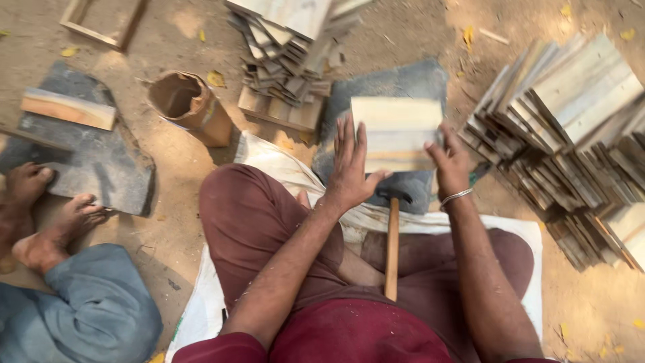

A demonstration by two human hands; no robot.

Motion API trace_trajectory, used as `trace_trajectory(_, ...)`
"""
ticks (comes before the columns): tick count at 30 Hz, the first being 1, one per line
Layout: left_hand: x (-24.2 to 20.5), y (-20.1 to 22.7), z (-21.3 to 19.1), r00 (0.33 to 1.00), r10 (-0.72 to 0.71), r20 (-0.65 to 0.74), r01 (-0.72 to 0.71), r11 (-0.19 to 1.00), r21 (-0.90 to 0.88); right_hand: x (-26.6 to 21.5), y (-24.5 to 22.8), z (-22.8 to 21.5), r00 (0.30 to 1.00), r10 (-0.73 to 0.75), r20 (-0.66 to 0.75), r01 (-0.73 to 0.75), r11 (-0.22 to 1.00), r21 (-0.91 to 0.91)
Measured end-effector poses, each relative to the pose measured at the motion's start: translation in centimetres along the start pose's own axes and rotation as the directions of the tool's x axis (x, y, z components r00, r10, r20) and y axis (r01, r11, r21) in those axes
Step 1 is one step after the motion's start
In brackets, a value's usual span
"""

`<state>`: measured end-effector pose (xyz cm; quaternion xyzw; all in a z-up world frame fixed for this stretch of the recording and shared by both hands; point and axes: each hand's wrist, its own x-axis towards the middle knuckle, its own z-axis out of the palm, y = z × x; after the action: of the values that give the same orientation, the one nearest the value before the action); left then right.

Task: The person sits cross-legged on the ground and assembles small wooden frames by nailing thin wooden strips together. They use a hammer to drive nails into the wood, aligning the pieces on a stone block and stacking completed frames nearby.

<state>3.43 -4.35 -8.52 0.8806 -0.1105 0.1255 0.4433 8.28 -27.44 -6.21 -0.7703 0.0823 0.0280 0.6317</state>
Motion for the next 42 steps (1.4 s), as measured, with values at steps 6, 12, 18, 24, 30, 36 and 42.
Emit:
trace_trajectory(6, -4.5, -6.5, 7.2, 0.897, -0.28, 0.341, 0.255, 0.96, 0.116, 0.0, 11.6, -2.8, 0.993, 0.069, 0.098, -0.051, 0.983, -0.176)
trace_trajectory(12, -2.5, -10.4, 7.6, 0.882, -0.274, 0.384, 0.146, 0.933, 0.33, 2.5, 15.6, -0.9, 0.993, 0.04, 0.11, 0.0, 0.941, -0.338)
trace_trajectory(18, -2.6, -9.2, 6.5, 0.856, -0.275, 0.438, 0.094, 0.916, 0.39, 0.4, 15.0, -0.6, 0.99, 0.087, 0.112, -0.053, 0.959, -0.277)
trace_trajectory(24, -3.5, -8.7, 6.9, 0.897, -0.227, 0.38, 0.047, 0.902, 0.429, -1.7, 15.7, 0.3, 0.989, -0.124, 0.08, 0.145, 0.717, -0.681)
trace_trajectory(30, -2.2, -8.1, 5.7, 0.879, -0.257, 0.401, 0.079, 0.909, 0.409, -1.6, 14.2, -0.1, 0.974, -0.189, 0.122, 0.221, 0.693, -0.687)
trace_trajectory(36, -2.2, -6.1, 5.4, 0.779, -0.553, 0.296, 0.391, 0.797, 0.461, -3.4, 13.2, -1.1, 0.968, 0.217, -0.122, -0.245, 0.734, -0.634)
trace_trajectory(42, -2.5, -6.5, 6.3, 0.881, -0.448, 0.154, 0.403, 0.879, 0.254, -3.7, 14.1, -0.7, 0.989, -0.035, -0.142, -0.044, 0.854, -0.519)
